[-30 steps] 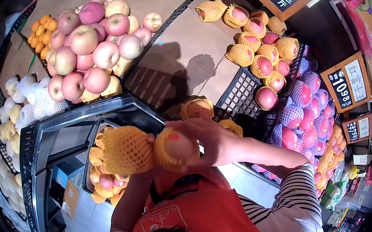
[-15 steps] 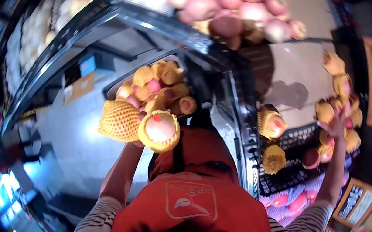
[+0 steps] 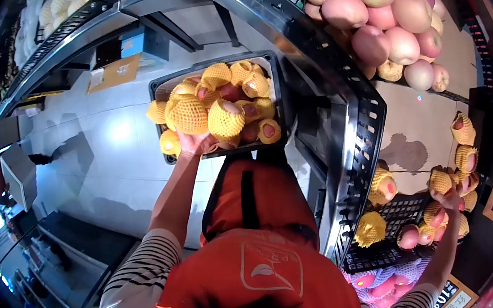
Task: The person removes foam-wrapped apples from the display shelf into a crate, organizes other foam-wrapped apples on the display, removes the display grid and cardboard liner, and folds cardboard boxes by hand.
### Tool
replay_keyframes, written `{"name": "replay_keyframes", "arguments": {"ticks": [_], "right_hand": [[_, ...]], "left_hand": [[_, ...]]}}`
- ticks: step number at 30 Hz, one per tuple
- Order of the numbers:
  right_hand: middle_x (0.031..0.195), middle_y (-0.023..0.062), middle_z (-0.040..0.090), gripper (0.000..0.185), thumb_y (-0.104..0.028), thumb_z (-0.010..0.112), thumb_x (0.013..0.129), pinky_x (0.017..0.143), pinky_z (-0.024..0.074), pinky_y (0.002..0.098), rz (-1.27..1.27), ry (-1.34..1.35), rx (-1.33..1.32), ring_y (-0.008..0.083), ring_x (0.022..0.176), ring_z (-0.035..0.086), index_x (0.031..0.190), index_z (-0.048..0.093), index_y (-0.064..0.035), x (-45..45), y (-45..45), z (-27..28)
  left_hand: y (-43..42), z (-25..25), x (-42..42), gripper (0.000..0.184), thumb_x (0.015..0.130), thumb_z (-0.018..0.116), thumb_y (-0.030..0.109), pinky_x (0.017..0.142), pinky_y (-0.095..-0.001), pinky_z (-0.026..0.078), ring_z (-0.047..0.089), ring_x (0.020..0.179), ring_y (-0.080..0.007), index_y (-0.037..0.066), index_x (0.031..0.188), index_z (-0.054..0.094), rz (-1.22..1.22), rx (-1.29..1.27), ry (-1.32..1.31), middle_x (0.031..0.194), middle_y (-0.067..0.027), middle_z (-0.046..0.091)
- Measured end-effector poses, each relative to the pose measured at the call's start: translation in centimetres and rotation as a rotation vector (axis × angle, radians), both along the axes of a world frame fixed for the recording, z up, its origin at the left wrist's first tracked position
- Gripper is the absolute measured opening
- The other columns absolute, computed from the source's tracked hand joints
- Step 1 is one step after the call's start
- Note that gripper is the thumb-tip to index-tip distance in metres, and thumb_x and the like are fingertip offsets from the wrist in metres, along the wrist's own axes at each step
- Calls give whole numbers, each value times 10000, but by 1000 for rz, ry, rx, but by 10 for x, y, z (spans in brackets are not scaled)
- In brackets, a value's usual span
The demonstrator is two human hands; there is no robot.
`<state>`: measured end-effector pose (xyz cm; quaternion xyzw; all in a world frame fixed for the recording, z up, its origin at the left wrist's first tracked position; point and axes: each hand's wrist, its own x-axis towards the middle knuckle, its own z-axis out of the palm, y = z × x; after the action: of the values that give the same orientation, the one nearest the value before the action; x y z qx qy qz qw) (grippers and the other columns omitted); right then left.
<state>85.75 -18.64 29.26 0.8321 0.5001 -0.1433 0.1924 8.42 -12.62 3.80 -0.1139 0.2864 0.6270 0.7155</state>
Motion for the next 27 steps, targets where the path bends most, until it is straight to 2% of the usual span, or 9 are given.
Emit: {"name": "replay_keyframes", "arguments": {"ticks": [3, 7, 11, 13, 16, 18, 20, 22, 27], "right_hand": [[1302, 286, 258, 973, -527, 783, 550, 977, 346, 479, 274, -146, 221, 427, 1209, 318, 1285, 407, -12, 5, -30, -11], [1292, 230, 302, 756, -357, 730, 727, 984, 323, 432, 3, 16, 556, 374, 1201, 335, 1297, 386, 2, -20, -49, 0], [1351, 167, 310, 897, -402, 745, 667, 938, 394, 454, -635, 1212, 1141, 370, 1204, 378, 1370, 282, -92, -117, -41, 51], [1390, 159, 272, 1012, -357, 782, 596, 985, 369, 521, -483, 1624, 1208, 382, 1261, 314, 1396, 212, -112, -219, -18, 79], [1427, 183, 203, 1203, -335, 858, 447, 1044, 231, 607, -710, 1898, 1282, 394, 1321, 176, 1414, 174, -126, -276, -26, 77], [1436, 162, 194, 1125, -373, 840, 501, 1035, 228, 621, -949, 2269, 1114, 390, 1322, 160, 1400, 208, -130, -345, -8, 51], [1407, 149, 251, 993, -406, 794, 590, 1040, 291, 525, -585, 2062, 769, 338, 1287, 260, 1373, 257, -114, -343, -19, -29], [1382, 123, 310, 865, -408, 733, 674, 1028, 337, 462, -615, 2154, 656, 279, 1252, 351, 1348, 296, -87, -373, -8, -127], [1300, 118, 436, 649, -272, 630, 791, 1009, 361, 371, -718, 2085, -155, 240, 1196, 442, 1328, 337, -54, -512, 89, -177]], "left_hand": [[35, 7, 23, 798, 785, 360, 710, 950, -543, 376, 428, 1187, -336, 101, 1300, 387, -149, 62, 13, 1280, -123, 459], [63, -10, 33, 797, 782, 357, 698, 933, -600, 352, 372, 1237, -364, 141, 1351, 322, -81, -98, -47, 1366, -118, 372], [74, -51, 25, 926, 709, 449, 728, 1029, -628, 168, 203, 1309, -410, 129, 1385, 245, -176, -118, -134, 1435, -178, 213], [81, -52, 27, 1064, 619, 626, 681, 1016, -643, 191, 159, 1313, -416, 103, 1389, 173, -27, -399, -148, 1386, -222, 206], [81, -33, 22, 1079, 617, 635, 677, 1020, -615, 210, 208, 1284, -401, 110, 1395, 149, -163, -304, -46, 1392, -208, 200], [71, -35, 17, 1025, 649, 623, 660, 1014, -583, 234, 225, 1272, -403, 107, 1391, 181, -163, -307, 35, 1403, -185, 209], [60, -11, 14, 883, 729, 582, 613, 1001, -508, 277, 247, 1275, -368, 109, 1376, 255, -179, -295, 55, 1417, -136, 248], [34, -20, 4, 689, 784, 609, 503, 961, -445, 336, 408, 1175, -262, 128, 1315, 379, -267, -270, 227, 1282, -106, 452], [-35, -2, 3, 594, 760, 664, 464, 879, -382, 397, 526, 1027, -215, 167, 1227, 449, -291, -478, 343, 1129, -26, 557]]}}
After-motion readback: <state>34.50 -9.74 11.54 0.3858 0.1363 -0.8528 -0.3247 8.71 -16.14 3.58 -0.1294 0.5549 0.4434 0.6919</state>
